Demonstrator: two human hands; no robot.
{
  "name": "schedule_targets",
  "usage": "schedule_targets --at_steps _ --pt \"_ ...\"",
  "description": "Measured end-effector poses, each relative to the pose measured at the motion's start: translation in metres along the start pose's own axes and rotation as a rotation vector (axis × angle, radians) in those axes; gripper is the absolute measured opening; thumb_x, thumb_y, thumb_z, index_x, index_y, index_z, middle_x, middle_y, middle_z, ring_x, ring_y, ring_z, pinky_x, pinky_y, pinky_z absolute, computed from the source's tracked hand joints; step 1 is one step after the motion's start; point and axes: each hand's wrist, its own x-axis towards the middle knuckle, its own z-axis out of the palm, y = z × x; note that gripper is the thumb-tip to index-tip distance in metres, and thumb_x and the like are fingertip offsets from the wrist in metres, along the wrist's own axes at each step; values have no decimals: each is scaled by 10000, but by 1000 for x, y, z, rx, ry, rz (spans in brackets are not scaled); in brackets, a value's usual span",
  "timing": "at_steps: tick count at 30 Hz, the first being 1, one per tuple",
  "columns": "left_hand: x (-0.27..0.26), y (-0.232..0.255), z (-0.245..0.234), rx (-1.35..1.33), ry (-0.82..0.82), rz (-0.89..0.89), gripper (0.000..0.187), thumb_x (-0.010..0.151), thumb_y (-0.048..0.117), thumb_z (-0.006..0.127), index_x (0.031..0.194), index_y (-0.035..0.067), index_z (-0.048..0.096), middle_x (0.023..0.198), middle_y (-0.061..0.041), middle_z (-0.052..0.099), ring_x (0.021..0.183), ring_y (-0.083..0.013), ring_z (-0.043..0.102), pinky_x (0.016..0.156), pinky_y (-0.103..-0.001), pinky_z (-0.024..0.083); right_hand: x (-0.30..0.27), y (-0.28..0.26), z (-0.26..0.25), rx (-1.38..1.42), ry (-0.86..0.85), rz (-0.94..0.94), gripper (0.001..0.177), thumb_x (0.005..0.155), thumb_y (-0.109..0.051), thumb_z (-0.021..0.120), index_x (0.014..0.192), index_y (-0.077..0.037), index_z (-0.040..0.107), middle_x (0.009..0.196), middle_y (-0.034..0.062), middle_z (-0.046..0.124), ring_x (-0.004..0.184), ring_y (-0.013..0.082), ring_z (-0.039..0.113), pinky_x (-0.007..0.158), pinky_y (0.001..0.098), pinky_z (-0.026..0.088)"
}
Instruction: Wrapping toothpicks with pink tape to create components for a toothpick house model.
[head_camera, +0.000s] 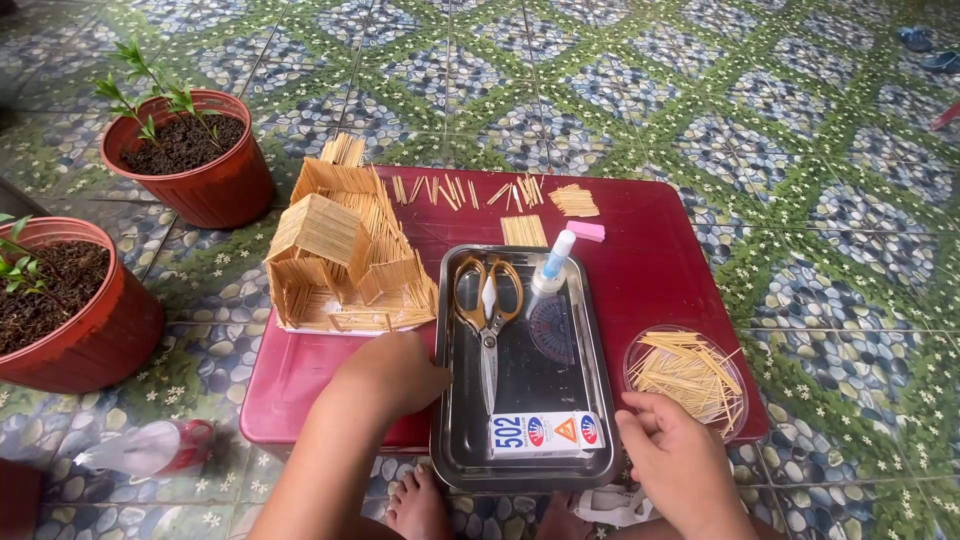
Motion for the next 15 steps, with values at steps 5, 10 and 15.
schedule_targets --at_steps 5,10,15 --pt "-11 2 -8 -168 -168 54 255 910 236 583 1042 71 725 897 -111 759 734 -265 710 662 -354 591 22 -10 4 -206 -20 -72 402 982 -329 636 1364 -239 722 1081 2 864 854 217 800 848 330 589" --pt "-5 0 -5 -275 -205 68 250 930 177 622 1168 118 670 996 -104 763 756 -249 717 631 -339 628 40 -20 11 -330 -46 -162 440 1024 -396 553 1404 -197 649 1083 28 827 930 206 770 780 363 593" --pt "9 -7 3 -271 -189 152 68 952 120 655 1008 82 655 806 -100 757 631 -220 719 556 -327 583 50 -21 13 -439 -82 -215 318 1037 -405 590 1233 -171 680 834 -1 796 755 170 722 649 358 498"
